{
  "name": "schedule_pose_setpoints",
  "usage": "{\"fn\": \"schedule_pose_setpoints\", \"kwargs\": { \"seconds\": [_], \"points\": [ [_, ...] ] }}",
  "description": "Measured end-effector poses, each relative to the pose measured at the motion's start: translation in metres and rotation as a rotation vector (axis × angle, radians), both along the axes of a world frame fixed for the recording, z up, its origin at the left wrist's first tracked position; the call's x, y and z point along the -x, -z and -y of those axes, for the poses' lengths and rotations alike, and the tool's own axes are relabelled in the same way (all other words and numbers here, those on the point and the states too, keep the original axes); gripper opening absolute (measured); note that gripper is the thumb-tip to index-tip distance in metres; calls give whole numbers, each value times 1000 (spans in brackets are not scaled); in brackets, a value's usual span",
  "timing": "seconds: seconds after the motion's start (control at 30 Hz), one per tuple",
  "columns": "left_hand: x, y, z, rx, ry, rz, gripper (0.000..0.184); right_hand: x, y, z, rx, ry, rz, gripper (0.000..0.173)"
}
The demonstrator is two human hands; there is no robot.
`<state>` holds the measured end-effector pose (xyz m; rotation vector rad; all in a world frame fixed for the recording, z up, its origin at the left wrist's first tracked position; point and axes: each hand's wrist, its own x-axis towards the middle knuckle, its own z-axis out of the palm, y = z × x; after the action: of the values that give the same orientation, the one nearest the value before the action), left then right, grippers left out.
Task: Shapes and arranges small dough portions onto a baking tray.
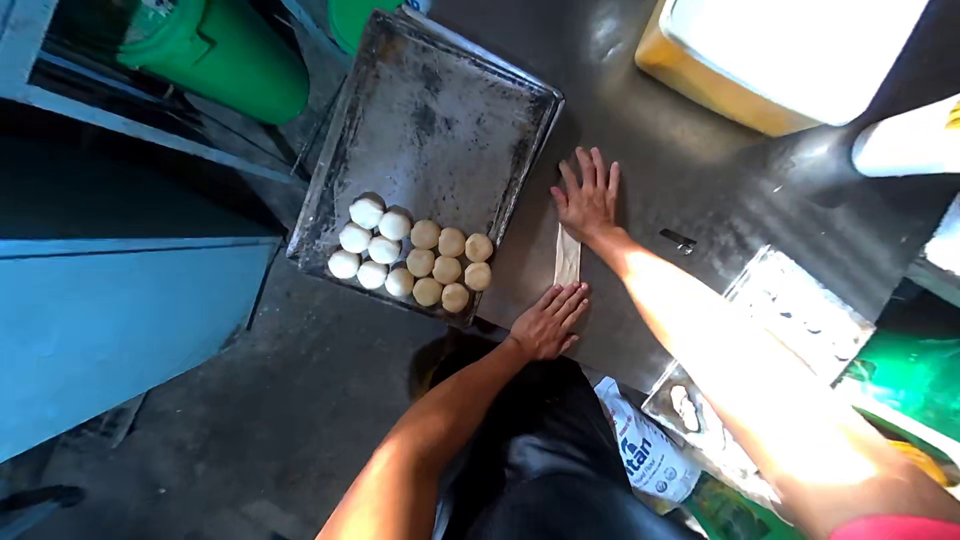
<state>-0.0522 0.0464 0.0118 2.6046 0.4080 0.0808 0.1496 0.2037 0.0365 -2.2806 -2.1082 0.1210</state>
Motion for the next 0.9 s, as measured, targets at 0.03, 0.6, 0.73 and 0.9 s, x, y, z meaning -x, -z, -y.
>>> {"fn": "schedule_pose_setpoints", "kwargs": {
  "seconds": [0.03,0.6,0.73,0.9],
  "points": [
    [-2,1,-5,-13,2,3,74,-6,-3,-14,7,30,17,60],
    [19,-39,-19,350,-706,217,55,71,-15,238,76,-49,-197,72],
    [18,-28,-16,332,-535,230,23,70,-37,273,-33,32,-288,49],
    [20,-40,-16,416,-490,273,16,36,-34,210,-52,-54,-352,32]
  ]
}}
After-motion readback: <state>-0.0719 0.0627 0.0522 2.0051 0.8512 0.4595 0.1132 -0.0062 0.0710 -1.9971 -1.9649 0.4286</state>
